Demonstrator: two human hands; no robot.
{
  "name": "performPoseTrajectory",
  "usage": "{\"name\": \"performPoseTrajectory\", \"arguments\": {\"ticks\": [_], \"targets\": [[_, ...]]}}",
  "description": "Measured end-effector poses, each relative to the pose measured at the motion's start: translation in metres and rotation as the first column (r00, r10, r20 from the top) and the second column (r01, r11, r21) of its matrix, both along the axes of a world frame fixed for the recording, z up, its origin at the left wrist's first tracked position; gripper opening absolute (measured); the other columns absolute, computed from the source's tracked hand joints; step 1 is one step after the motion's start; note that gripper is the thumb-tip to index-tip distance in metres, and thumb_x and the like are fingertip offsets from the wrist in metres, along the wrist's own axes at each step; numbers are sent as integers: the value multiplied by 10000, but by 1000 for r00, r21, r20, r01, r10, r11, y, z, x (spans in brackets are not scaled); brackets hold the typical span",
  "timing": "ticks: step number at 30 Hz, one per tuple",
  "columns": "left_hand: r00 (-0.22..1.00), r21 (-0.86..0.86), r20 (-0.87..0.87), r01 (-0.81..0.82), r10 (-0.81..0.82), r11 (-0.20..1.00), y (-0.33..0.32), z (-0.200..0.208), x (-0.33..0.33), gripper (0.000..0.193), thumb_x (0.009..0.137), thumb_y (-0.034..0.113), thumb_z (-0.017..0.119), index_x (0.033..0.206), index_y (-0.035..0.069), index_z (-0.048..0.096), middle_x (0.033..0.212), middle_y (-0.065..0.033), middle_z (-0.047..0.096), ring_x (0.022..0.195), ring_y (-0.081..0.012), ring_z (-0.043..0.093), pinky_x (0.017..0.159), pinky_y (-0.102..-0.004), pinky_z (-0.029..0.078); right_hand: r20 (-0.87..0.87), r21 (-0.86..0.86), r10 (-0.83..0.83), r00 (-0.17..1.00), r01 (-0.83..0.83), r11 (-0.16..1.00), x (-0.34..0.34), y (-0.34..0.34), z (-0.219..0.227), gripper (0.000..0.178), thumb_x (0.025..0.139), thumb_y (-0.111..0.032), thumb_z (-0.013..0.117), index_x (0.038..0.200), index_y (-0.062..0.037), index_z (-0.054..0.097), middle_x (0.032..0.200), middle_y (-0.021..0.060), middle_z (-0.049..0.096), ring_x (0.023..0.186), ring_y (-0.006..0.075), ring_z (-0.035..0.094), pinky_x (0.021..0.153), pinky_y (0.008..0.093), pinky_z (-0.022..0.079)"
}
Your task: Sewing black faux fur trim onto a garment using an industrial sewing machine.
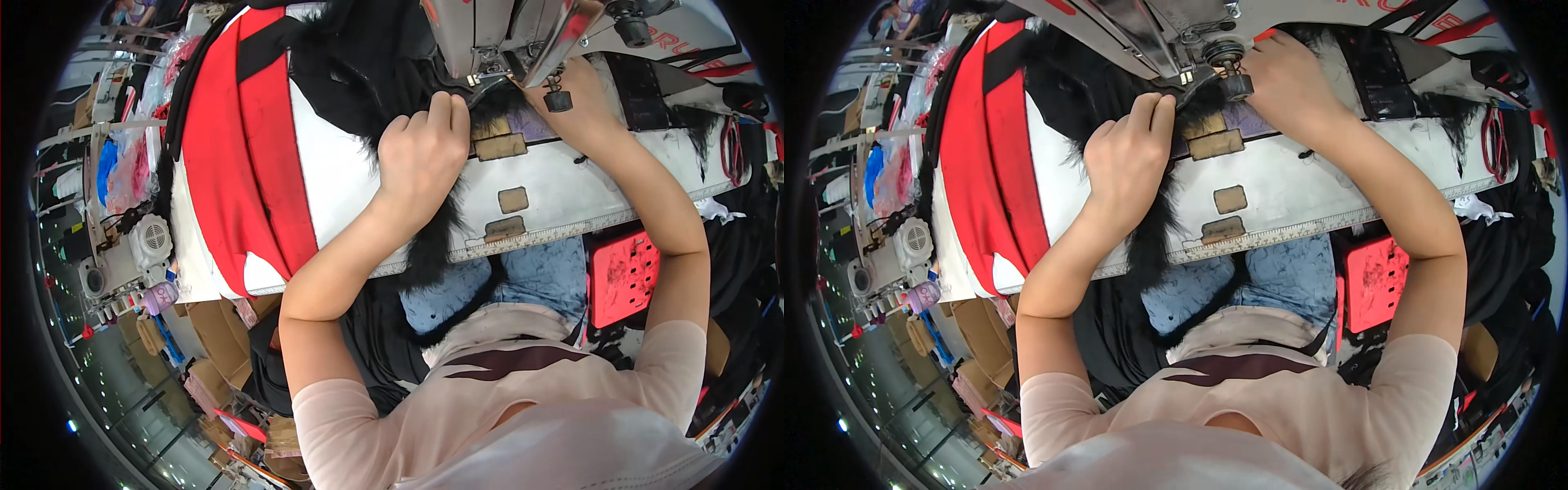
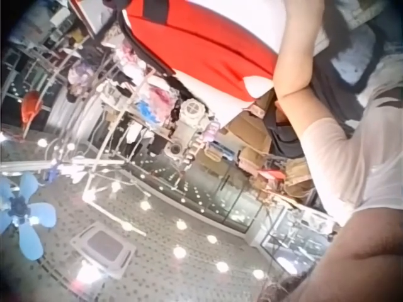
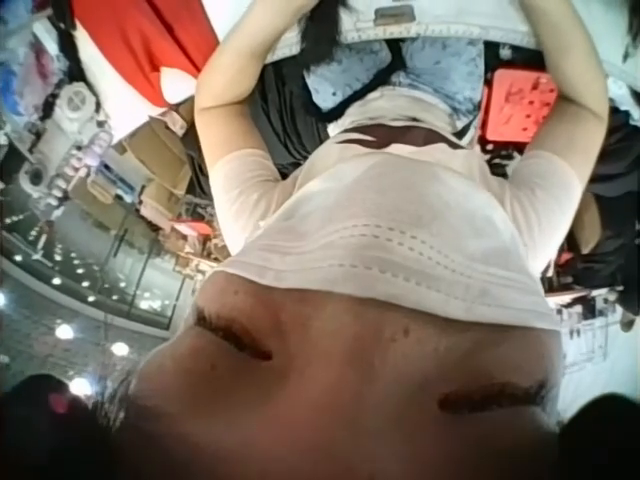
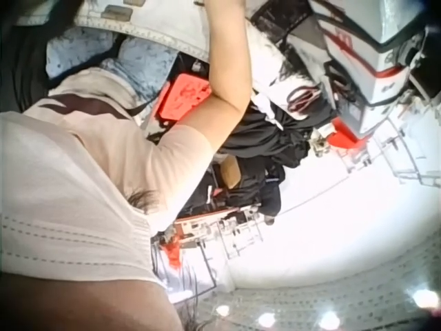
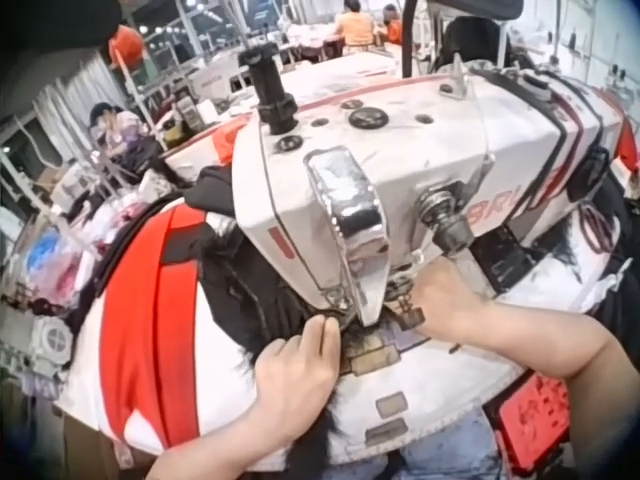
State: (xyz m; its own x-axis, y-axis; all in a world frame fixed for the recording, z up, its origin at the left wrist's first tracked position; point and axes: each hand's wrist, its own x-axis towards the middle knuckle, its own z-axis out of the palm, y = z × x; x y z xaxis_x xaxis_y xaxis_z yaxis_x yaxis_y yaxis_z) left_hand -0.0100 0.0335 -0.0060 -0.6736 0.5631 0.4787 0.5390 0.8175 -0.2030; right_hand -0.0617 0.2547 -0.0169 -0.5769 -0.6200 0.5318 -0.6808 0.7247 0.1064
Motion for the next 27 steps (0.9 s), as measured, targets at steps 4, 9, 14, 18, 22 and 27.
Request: {"name": "performPoseTrajectory", "arguments": {"ticks": [4, 9, 14, 18, 22, 27], "targets": [[1000, -71, 21, -14, 16, 997, 2, 6, 0, 164, 681, 94, 612, 839, 54, 591, 732, -9, 480, 579, -117, 512, 553, -273, 368, -12, -52, 31, 999, -32, 998, -2, 1, -3, 69, 665, -94, 626, 732, -80, 617, 730, 58, 577, 778, 247, 583, 785, 384, 478], [997, -7, 78, -6, 7, 1000, 2, 9, 0, 253, 713, 73, 606, 964, 46, 626, 761, -17, 477, 684, -136, 529, 622, -288, 375, 16, -3, 24, 1000, -24, 1000, -1, 2, -2, 64, 654, -87, 629, 714, -67, 623, 738, 56, 581, 794, 242, 581, 817, 376, 469], [995, -49, 97, 4, 1, 999, 3, 6, -3, 340, 737, 67, 609, 1074, 35, 652, 864, -20, 539, 798, -147, 552, 676, -290, 396, 27, -49, 34, 999, -33, 998, -1, 2, 0, 74, 659, -88, 622, 725, -56, 632, 752, 63, 585, 801, 246, 580, 823, 376, 467], [994, -5, -31, 103, -103, 995, 1, 1, -8, 281, 702, 72, 615, 964, -16, 670, 895, -54, 592, 783, -157, 517, 663, -276, 382, 90, -76, -2, 996, 8, 997, 0, 1, 0, 108, 658, -94, 629, 754, -46, 643, 775, 76, 588, 832, 258, 579, 819, 368, 474], [994, -29, -13, 107, -108, 994, -3, 1, -6, 341, 684, 77, 613, 1004, -24, 676, 909, -64, 604, 793, -171, 518, 686, -276, 391, 121, 21, 3, 993, -5, 1000, 3, 11, 8, 132, 784, -134, 670, 882, -49, 644, 881, 127, 634, 820, 352, 603, 697, 435, 485], [992, -9, -44, 116, -116, 993, -3, -5, -8, 318, 666, 81, 618, 964, -20, 664, 825, -52, 574, 782, -176, 519, 691, -274, 393, 160, 57, -28, 987, 19, 998, 4, 15, 10, 267, 815, -148, 687, 1072, -79, 666, 962, 132, 647, 887, 353, 607, 739, 434, 488]]}}
